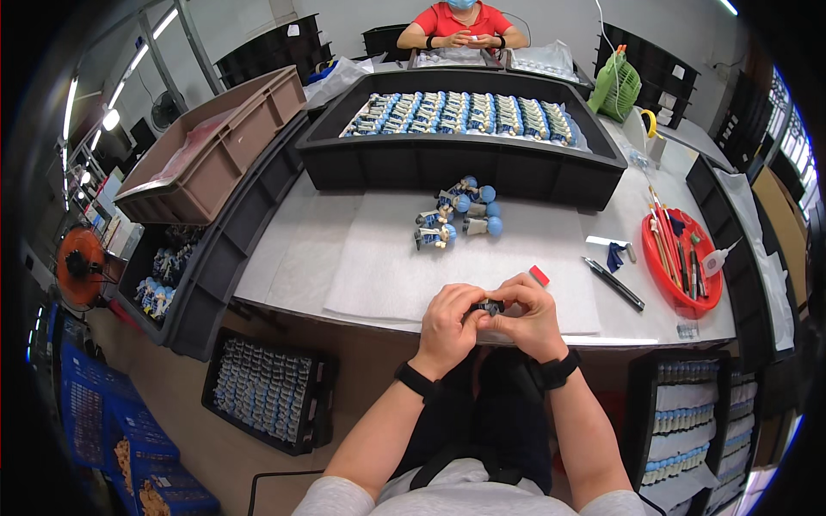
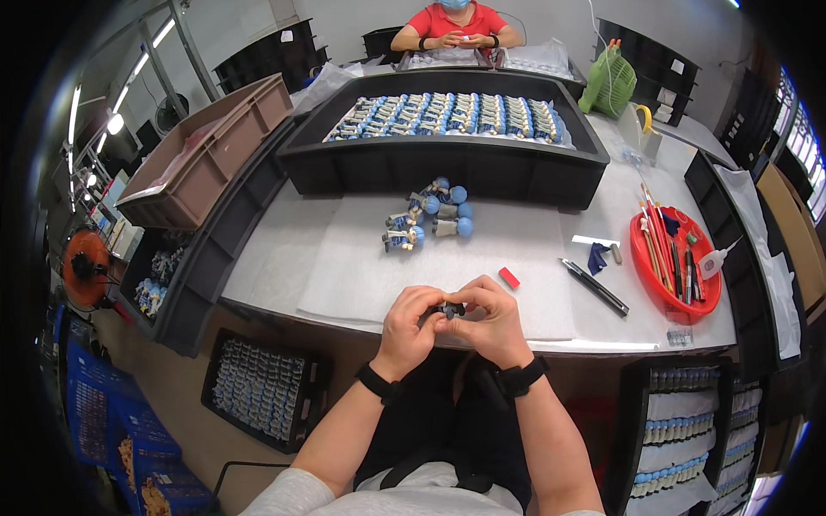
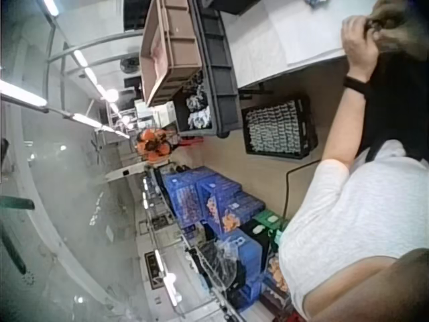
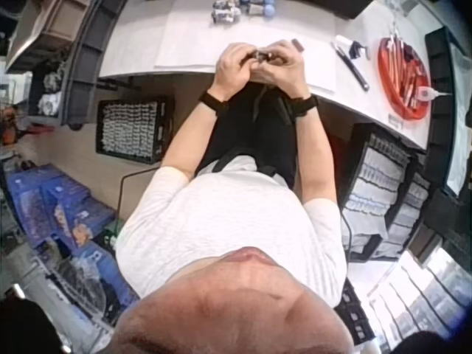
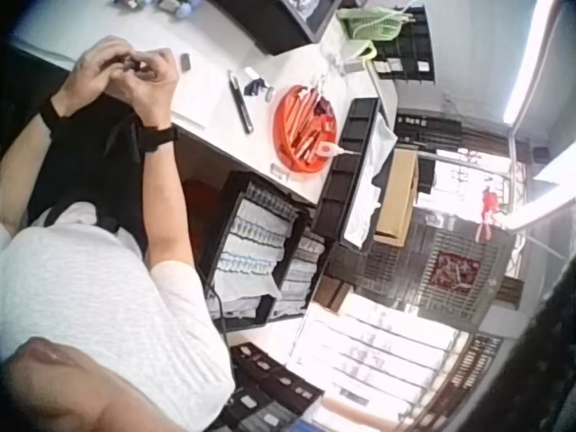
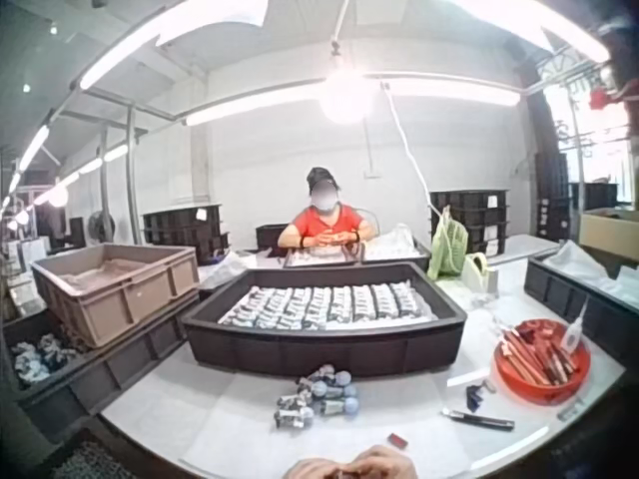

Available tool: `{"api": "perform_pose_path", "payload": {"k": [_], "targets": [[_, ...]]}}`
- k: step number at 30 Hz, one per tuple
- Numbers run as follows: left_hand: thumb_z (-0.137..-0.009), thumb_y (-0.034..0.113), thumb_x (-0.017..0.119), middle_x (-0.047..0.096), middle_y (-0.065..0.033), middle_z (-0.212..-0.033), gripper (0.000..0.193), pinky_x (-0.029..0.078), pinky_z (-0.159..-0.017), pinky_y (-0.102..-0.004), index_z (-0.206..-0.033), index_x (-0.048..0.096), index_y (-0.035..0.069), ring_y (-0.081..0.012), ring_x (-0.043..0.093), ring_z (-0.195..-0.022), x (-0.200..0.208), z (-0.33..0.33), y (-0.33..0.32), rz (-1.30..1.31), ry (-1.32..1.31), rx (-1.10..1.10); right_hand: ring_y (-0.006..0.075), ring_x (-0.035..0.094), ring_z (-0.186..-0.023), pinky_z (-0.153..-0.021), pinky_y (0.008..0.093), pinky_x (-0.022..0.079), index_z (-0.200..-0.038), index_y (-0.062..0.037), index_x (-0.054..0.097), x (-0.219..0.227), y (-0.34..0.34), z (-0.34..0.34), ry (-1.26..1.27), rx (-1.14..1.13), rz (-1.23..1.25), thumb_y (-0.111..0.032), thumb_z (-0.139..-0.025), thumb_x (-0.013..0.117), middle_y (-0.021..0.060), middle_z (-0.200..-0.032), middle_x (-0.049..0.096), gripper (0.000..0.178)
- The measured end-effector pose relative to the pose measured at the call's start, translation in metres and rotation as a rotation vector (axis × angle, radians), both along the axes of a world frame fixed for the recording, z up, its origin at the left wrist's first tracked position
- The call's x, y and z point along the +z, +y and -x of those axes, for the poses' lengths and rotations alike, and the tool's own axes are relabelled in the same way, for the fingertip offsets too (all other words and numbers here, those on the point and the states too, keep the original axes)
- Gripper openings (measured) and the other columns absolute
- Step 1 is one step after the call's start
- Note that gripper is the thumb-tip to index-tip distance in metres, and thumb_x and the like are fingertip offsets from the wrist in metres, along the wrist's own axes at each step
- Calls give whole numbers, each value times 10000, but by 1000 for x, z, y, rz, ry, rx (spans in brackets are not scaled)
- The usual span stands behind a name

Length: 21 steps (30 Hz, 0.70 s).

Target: The person is assembling small blue robot-like figurines by applying glue and attaching components, then organizing them into a storage tray.

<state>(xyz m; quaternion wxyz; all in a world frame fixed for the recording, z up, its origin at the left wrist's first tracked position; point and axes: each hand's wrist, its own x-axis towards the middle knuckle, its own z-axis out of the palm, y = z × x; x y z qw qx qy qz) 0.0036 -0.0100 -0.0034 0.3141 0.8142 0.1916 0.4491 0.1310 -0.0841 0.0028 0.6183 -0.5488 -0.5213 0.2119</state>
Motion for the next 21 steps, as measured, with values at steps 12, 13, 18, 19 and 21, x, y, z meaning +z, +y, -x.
{"api": "perform_pose_path", "payload": {"k": [12, 13, 18, 19, 21], "targets": [[-645, -12, 591, 595, -88, -859, 197, 437, -747, -344, -839, 571, 14, -263, 542, -860, 1, -3, 4, 4, 3, -8, 84, 467, -660, -582, 203, 399, -823, -51, 660, -2, 5, -3, 4, -2, -23, -115, -551, 803, 9, -756, 540, 314], [-645, -12, 591, 595, -88, -859, 197, 437, -747, -344, -839, 571, 14, -263, 542, -860, 1, -3, 4, 5, 4, -10, 84, 467, -660, -582, 203, 399, -823, -51, 660, -1, 5, -3, 5, -4, -23, -115, -551, 803, 9, -756, 540, 314], [-642, -17, 591, 595, -89, -862, 204, 442, -746, -346, -843, 571, 14, -265, 543, -862, 1, -4, 5, 17, -7, -8, 85, 466, -656, -580, 204, 397, -813, -45, 656, 1, 5, -3, -13, -3, -16, -120, -555, 802, 9, -749, 540, 306], [-642, -17, 591, 595, -89, -862, 204, 442, -746, -346, -843, 571, 14, -265, 543, -862, 1, -4, 5, 18, -5, -9, 85, 466, -656, -580, 204, 397, -813, -45, 656, 2, 5, -3, -12, -4, -15, -120, -555, 802, 9, -749, 540, 306], [-645, -17, 590, 596, -89, -865, 205, 443, -747, -344, -846, 572, 14, -266, 544, -863, 0, -4, 5, 21, -11, -4, 83, 466, -652, -578, 203, 399, -814, -48, 657, 2, 5, -4, -25, -7, -16, -123, -555, 802, 10, -749, 542, 307]]}}
